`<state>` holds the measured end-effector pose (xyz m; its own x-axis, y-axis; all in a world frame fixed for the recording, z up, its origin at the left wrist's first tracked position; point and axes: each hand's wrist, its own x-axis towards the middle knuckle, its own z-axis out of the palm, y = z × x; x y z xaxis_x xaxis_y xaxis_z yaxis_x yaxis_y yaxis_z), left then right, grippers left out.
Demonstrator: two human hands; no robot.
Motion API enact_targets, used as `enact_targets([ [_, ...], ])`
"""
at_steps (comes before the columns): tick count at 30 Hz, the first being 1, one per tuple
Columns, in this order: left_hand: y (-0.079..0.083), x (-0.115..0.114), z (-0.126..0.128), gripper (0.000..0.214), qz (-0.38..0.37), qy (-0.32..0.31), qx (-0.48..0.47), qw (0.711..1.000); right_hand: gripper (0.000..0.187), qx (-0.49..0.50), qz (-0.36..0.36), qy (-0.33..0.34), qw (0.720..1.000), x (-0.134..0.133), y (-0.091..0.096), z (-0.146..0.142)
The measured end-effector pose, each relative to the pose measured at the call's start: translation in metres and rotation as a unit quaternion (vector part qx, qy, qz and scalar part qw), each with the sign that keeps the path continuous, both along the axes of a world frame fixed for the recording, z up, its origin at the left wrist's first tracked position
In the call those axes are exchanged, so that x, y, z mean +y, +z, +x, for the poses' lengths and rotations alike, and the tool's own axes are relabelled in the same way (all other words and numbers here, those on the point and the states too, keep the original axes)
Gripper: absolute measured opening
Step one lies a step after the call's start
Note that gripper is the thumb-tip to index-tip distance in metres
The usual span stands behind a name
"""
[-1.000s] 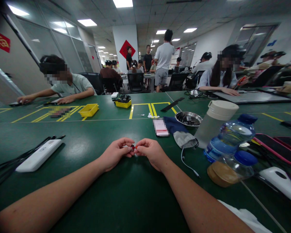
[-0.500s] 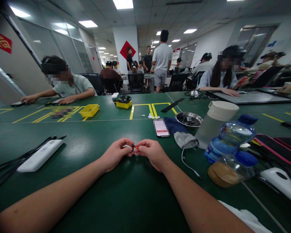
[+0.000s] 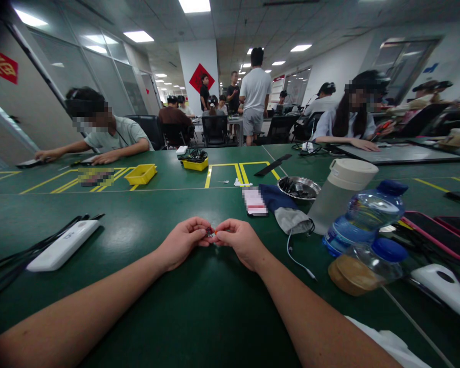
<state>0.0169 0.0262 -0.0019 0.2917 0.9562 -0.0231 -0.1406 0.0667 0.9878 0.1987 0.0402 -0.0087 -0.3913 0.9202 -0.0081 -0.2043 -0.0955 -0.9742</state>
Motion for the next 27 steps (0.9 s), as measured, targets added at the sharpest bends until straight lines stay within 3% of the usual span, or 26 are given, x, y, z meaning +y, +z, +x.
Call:
enact_targets([
  [6,-0.0014,-0.0003,0.0005,0.021,0.018,0.010,0.014,1.000,0.025,0.005,-0.005,-0.007,1.000,-0.0003,0.0000,-0.0003],
  [13,-0.0015,-0.0004,-0.0001,0.021,0.015,0.017,0.024,0.999,0.017,0.027,-0.036,-0.001,0.999,0.0007,0.0031,0.0000],
  [27,-0.0021,0.0016,0.0000,0.020,-0.004,0.014,0.000,1.000,0.020,0.005,-0.002,-0.026,1.000,0.0000,0.0003,-0.0010],
])
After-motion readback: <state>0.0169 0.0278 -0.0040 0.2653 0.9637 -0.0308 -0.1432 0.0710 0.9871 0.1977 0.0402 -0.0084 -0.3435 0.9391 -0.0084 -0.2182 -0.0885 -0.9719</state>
